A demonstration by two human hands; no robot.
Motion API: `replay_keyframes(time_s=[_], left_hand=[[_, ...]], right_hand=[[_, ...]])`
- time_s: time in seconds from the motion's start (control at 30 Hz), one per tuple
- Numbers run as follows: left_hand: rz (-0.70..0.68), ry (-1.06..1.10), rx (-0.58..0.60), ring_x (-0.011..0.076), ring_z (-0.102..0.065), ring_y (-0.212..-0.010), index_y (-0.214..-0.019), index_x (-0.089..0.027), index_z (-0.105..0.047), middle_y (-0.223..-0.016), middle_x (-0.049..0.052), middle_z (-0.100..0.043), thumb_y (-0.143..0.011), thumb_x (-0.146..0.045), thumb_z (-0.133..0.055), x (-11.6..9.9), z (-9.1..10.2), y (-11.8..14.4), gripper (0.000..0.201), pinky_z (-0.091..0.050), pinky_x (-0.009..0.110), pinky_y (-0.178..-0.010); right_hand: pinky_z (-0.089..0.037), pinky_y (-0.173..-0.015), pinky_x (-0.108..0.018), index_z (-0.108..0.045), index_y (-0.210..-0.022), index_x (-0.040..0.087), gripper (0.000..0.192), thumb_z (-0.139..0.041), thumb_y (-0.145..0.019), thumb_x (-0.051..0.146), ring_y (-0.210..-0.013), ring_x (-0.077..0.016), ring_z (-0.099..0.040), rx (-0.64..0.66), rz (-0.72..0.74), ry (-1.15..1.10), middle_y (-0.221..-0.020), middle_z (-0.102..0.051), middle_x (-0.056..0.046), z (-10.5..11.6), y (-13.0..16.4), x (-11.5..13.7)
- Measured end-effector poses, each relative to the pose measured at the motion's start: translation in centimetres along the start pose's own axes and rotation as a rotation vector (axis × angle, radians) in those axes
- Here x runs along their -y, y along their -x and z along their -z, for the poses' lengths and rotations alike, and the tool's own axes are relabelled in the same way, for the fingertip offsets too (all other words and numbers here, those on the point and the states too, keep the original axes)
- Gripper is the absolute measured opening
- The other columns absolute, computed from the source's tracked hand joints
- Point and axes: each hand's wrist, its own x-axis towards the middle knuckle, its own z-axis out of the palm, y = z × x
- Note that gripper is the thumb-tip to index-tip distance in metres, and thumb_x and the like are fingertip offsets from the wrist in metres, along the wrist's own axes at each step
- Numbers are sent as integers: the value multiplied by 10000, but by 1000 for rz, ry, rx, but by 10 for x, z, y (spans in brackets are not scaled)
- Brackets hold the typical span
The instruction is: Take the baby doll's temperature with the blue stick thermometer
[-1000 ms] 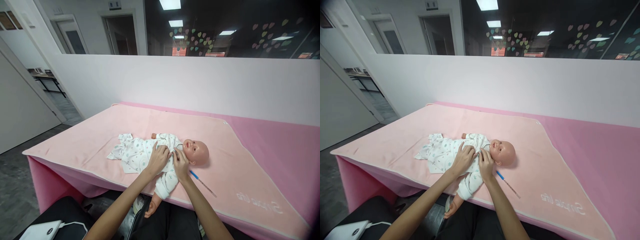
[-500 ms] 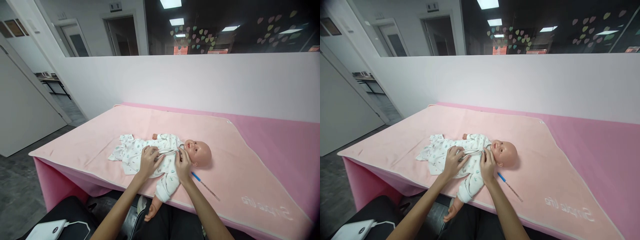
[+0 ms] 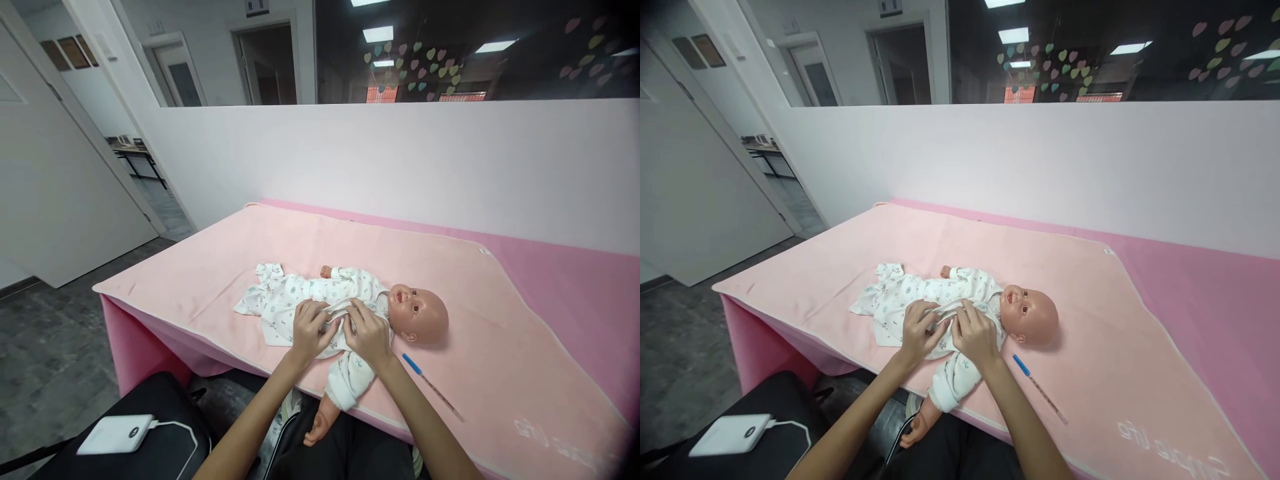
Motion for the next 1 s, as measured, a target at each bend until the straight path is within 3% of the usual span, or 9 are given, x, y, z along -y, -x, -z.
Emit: replay_keyframes(time_s=[0.13,0.27,0.43,0.6,0.77,0.9,1.0], left_hand=[[36,-49,-31,182,-531,-814,-640,-182,-522,-888,50,-607,-755,-242,-613,-1,1,-1,158,-382,382,-831],[64,-101,-77,206,-516,-864,-597,-183,-537,-945,62,-603,-736,-266,-631,-1,2,-1,187,-366,381,-817],[135,-163,-149,232,-490,-907,-562,-191,-578,-980,64,-605,-739,-273,-640,0,3,0,205,-324,401,-822],[141,-202,-167,236,-474,-910,-574,-209,-614,-977,50,-623,-744,-274,-636,-2,5,0,183,-294,414,-835],[156,-174,-179,228,-484,-895,-578,-195,-586,-928,51,-630,-766,-270,-603,2,6,4,204,-293,414,-825],[354,-156,-317,205,-493,-863,-560,-171,-509,-881,62,-603,-830,-245,-536,11,9,3,282,-312,404,-815],[313,-107,-384,204,-506,-863,-639,-172,-505,-869,65,-585,-842,-231,-519,10,12,-5,212,-340,400,-809]], right_hand=[[-410,-549,-235,-618,-866,168,130,-498,-815,174,-696,-133,-627,-26,12,-1,-1146,-623,-81,0,-2,-2],[-412,-545,-224,-594,-847,161,131,-475,-857,214,-678,-119,-630,32,-93,-102,-1178,-603,-101,-1,2,-3],[-434,-624,-215,-574,-923,157,142,-450,-878,209,-809,-146,-641,65,-125,-191,-1020,-664,-77,-2,6,-3],[-408,-592,-210,-568,-871,165,118,-459,-879,208,-733,-135,-624,54,-122,-203,-845,-663,-49,-2,7,-2],[-388,-545,-207,-566,-827,174,116,-467,-878,206,-602,-117,-591,-12,-185,-222,-700,-630,-15,-3,8,-3],[-436,-585,-187,-575,-855,168,111,-470,-871,197,-616,-106,-617,-85,-259,-287,-722,-650,-24,-6,10,-6],[-472,-620,-188,-582,-924,163,116,-495,-855,198,-657,-114,-645,-133,-255,-319,-791,-678,-41,-8,11,-7]])
